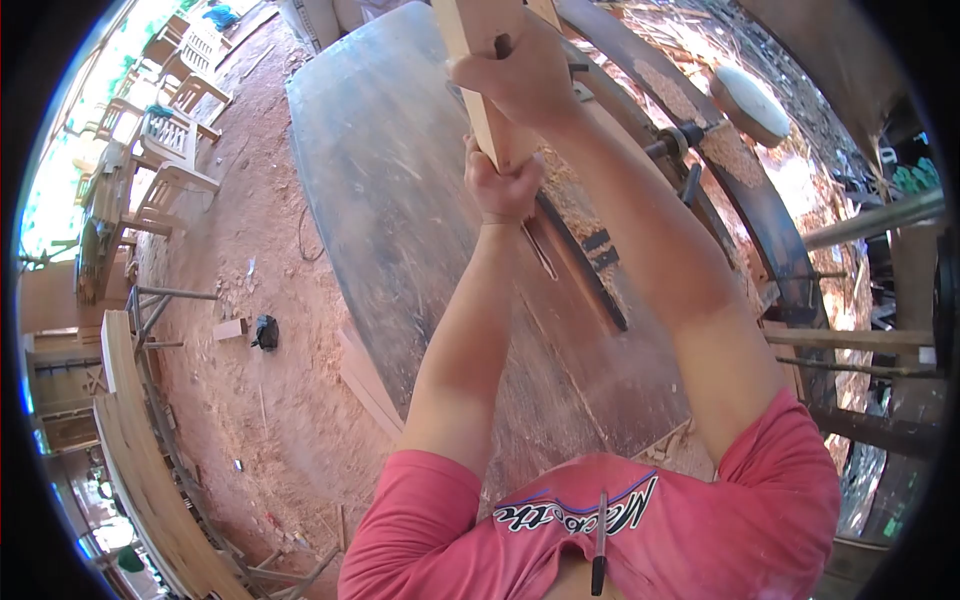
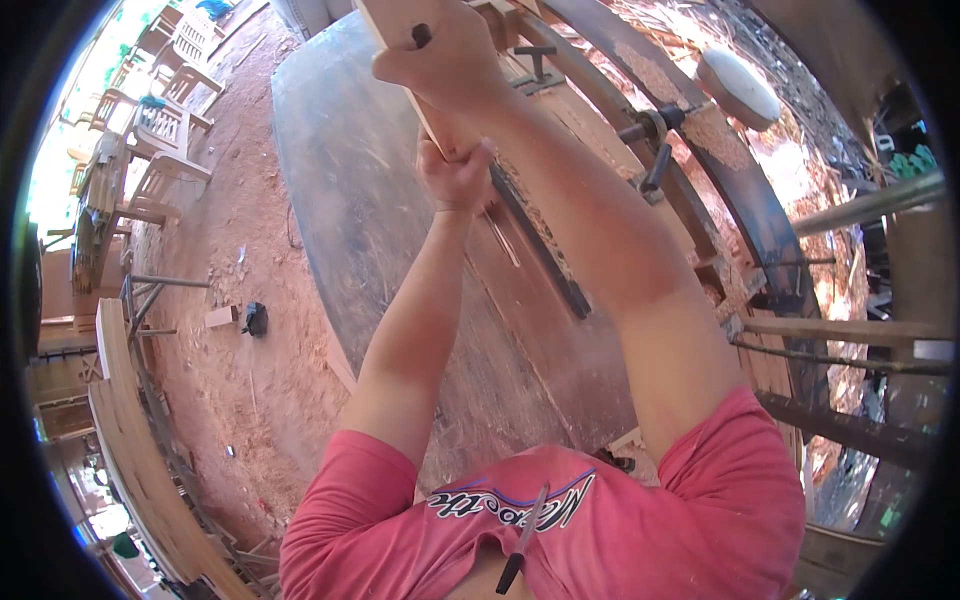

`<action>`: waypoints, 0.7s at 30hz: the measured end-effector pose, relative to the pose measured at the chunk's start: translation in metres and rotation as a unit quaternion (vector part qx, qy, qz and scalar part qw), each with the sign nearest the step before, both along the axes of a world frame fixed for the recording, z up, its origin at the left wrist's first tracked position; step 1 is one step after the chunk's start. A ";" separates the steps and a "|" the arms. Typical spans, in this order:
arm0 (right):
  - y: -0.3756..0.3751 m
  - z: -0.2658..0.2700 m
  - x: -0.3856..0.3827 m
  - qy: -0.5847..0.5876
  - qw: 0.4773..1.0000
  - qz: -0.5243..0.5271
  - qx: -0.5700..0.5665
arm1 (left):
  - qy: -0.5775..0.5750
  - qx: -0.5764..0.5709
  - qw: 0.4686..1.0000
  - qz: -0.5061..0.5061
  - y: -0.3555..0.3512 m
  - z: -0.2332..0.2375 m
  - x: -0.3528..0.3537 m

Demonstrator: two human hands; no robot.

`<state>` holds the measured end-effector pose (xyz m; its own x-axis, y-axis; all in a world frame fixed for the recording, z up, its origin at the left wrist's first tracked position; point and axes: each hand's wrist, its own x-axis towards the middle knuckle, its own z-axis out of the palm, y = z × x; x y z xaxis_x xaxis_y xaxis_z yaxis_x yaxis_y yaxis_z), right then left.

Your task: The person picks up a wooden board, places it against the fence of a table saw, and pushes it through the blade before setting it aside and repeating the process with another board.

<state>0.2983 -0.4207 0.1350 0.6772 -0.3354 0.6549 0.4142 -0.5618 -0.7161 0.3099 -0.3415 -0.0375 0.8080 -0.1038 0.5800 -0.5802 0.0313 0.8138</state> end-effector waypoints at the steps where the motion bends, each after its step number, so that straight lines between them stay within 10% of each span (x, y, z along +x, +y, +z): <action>1: 0.000 0.001 0.005 -0.015 1.000 0.015 0.013 | -0.004 0.007 1.000 0.002 -0.001 -0.001 0.003; 21: -0.022 -0.007 0.148 -0.027 0.998 0.017 0.051 | -0.012 -0.017 1.000 -0.015 -0.027 -0.014 0.153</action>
<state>0.4466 -0.4424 0.1285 0.6534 -0.3799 0.6548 0.4716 -0.4723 -0.7447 0.4633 -0.3683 -0.0516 0.7902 -0.1077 0.6033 -0.5986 0.0755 0.7975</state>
